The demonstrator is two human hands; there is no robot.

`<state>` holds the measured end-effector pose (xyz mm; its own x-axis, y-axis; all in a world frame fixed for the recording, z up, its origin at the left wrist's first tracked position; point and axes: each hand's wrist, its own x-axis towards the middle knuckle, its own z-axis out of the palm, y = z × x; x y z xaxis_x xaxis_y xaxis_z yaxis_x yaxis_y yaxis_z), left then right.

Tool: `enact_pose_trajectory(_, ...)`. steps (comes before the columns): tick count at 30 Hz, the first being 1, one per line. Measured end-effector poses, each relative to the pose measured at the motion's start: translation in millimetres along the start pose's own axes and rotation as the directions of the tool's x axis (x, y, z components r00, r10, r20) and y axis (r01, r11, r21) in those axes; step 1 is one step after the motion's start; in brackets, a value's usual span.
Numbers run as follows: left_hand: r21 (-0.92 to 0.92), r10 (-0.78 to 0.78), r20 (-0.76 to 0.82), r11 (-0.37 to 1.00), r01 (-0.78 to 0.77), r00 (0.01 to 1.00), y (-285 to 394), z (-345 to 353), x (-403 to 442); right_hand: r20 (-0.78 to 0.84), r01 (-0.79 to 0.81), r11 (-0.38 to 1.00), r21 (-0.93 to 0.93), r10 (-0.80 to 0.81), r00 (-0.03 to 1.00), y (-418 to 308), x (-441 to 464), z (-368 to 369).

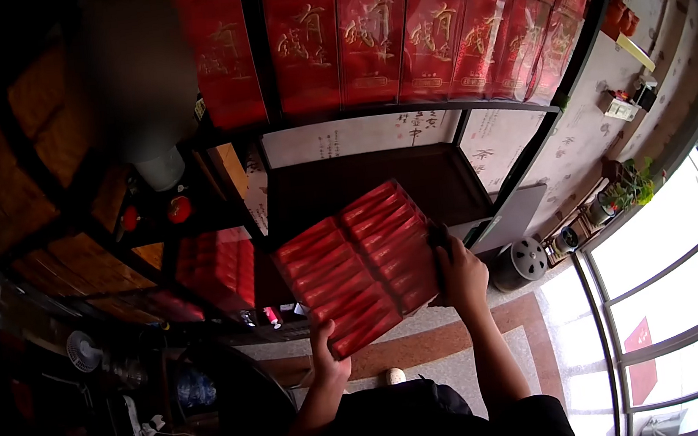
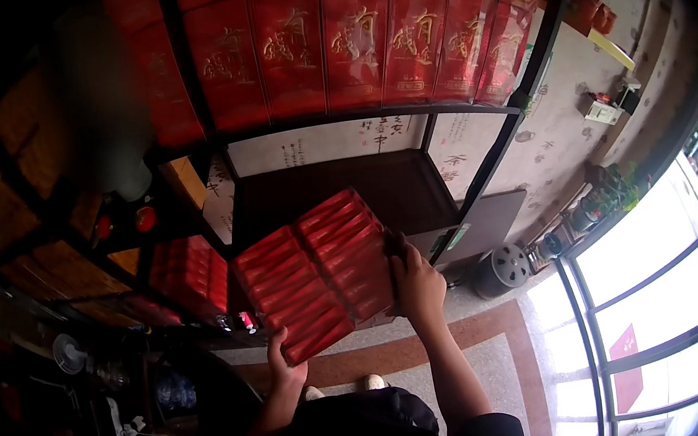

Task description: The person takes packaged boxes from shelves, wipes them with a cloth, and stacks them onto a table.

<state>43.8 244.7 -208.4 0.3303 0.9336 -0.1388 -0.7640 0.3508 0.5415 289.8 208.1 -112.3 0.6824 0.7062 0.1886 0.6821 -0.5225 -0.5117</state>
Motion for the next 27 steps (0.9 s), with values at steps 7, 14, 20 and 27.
enact_pose_trajectory(7, 0.062, -0.105, -0.044, 0.992, 0.108, 0.993, -16.3, 4.9, -3.8, -0.078, 0.524, 0.837, -0.159, -0.539, 0.839, -28.3, -79.8, 35.1)
enact_pose_trajectory(14, -0.363, -0.063, 0.305, 0.915, 0.177, 0.95, -14.7, -4.4, 5.5, -0.006, 0.743, 0.668, 0.024, -0.744, 0.669, -105.1, -94.4, 77.5)
enact_pose_trajectory(20, -0.025, -0.419, 0.268, 0.897, 0.441, 0.868, -5.8, -30.3, 6.0, 0.207, 0.795, 0.594, -0.124, -0.768, 0.606, -166.1, -35.7, 116.5)
enact_pose_trajectory(27, -0.36, -0.307, 0.333, 0.833, 0.421, 0.892, -10.2, -28.0, 14.0, 0.216, 0.788, 0.581, -0.203, -0.759, 0.614, -162.0, -49.1, 112.7)
